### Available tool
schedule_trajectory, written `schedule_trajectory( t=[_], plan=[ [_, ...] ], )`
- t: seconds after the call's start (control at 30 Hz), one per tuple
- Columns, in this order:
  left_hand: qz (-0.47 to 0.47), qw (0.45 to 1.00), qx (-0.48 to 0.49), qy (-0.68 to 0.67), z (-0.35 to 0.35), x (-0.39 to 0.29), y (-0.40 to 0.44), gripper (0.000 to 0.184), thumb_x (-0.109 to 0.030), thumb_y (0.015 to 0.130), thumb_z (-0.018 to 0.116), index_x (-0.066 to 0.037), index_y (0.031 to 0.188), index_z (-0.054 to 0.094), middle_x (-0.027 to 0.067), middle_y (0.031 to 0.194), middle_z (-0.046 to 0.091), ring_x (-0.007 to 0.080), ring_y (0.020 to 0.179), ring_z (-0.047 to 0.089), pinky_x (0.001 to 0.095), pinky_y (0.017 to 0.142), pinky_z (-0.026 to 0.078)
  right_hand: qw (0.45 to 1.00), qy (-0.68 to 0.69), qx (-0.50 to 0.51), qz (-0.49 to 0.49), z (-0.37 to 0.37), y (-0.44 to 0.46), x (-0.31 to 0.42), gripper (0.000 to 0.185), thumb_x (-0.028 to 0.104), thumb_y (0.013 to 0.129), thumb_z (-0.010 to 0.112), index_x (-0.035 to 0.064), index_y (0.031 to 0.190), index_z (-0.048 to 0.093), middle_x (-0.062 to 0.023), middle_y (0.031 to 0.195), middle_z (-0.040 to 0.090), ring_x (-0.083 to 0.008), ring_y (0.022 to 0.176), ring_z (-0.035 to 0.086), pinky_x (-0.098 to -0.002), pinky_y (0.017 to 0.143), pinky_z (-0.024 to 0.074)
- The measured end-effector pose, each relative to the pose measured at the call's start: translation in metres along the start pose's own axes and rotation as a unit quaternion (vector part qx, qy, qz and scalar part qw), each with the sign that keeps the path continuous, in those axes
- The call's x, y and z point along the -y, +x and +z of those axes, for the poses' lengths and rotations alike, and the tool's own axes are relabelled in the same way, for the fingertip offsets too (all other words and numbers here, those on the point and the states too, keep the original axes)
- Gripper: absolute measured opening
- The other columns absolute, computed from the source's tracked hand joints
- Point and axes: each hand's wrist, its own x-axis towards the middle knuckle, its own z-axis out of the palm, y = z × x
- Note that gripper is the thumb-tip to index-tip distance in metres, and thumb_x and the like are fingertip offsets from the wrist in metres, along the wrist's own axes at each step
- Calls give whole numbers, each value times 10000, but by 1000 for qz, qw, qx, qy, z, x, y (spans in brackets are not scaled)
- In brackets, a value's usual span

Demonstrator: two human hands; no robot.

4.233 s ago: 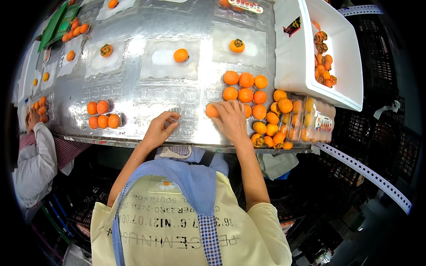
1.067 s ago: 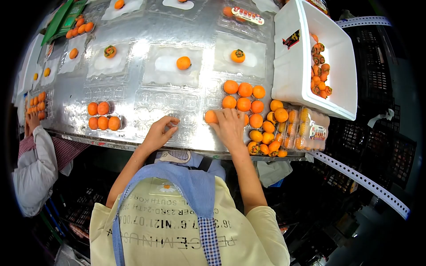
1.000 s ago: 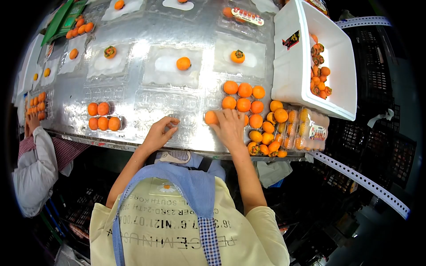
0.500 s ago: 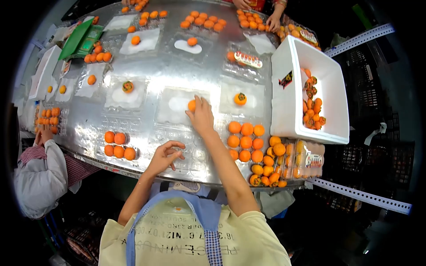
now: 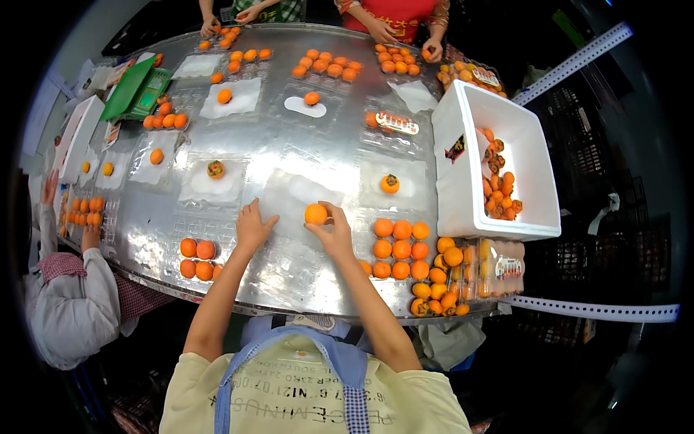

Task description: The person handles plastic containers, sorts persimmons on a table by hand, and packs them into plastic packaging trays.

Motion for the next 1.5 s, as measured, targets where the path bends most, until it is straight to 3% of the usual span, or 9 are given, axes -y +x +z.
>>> schedule_trajectory(
  t=[0.1, 0.2, 0.3, 0.4, 0.5, 0.73, 0.93, 1.03, 1.5],
  plan=[
    [-60, 987, 101, -106, -8, -13, -1, 664, -362, 735, 702, 20, 1220, 458, 228, 1049, 591, 367, 969, 574, 400, 847, 450, 1000, -4, 1, -6, -11, -18, 26, 524, 104, 722, 752, 28, 1186, 522, -81, 1158, 488, -197, 1041, 538, -311, 872, 460],
    [-34, 994, 59, -90, 5, -4, -3, 684, -362, 722, 721, 37, 1213, 460, 204, 981, 632, 299, 857, 633, 378, 719, 501, 999, -21, -13, -23, -21, -33, 47, 498, 59, 720, 744, 18, 1164, 525, -76, 1174, 456, -201, 1032, 544, -298, 875, 471],
    [-114, 916, 282, -260, -4, 16, 12, 632, -307, 753, 730, 44, 1210, 470, 156, 1060, 627, 205, 927, 620, 339, 690, 511, 996, 14, -44, -71, -26, -46, 52, 499, 106, 737, 744, 44, 1173, 509, -75, 1166, 461, -179, 961, 550, -285, 790, 486],
    [-130, 822, 274, -481, -2, 26, -3, 507, -225, 812, 685, 49, 1187, 481, 130, 1057, 613, 190, 919, 610, 331, 638, 542, 985, 167, -32, -28, -31, -60, 62, 488, 94, 786, 698, 52, 1208, 456, -82, 1185, 468, -154, 913, 547, -276, 731, 492],
    [-166, 770, 231, -572, -39, 1, -27, 397, -179, 859, 623, 42, 1163, 494, 140, 1055, 595, 242, 913, 611, 391, 669, 573, 957, 287, 19, 32, -44, -71, 66, 455, 59, 840, 625, 35, 1236, 404, -97, 1223, 464, -138, 891, 541, -268, 717, 486],
    [-166, 754, 104, -626, -69, -3, -58, 338, -132, 894, 544, 7, 1193, 471, 108, 1084, 567, 225, 925, 598, 401, 666, 586, 951, 309, 30, 4, -70, -92, 94, 540, 98, 894, 547, 12, 1368, 303, -112, 1274, 448, -143, 879, 508, -268, 780, 440],
    [-158, 746, 62, -644, -73, 6, -84, 368, -147, 882, 571, -20, 1210, 465, 100, 1112, 556, 240, 936, 594, 425, 670, 578, 879, 475, 37, 23, -87, -105, 95, 527, 113, 918, 474, 16, 1399, 279, -122, 1288, 437, -158, 934, 493, -288, 802, 434],
    [-166, 744, 43, -646, -74, 5, -97, 457, -168, 867, 601, -36, 1266, 418, 107, 1153, 528, 270, 973, 577, 461, 696, 566, 878, 475, 18, 56, -95, -111, 96, 499, 119, 915, 456, 11, 1379, 307, -121, 1284, 436, -158, 935, 491, -289, 795, 436],
    [-183, 740, -34, -646, -62, -35, -143, 457, -180, 864, 603, -51, 1264, 426, 95, 1161, 523, 258, 995, 568, 438, 700, 565, 973, 197, -15, -121, -183, -126, 81, 533, -8, 807, 610, -8, 1295, 396, -121, 1282, 445, -191, 1193, 440, -337, 993, 381]
  ],
)
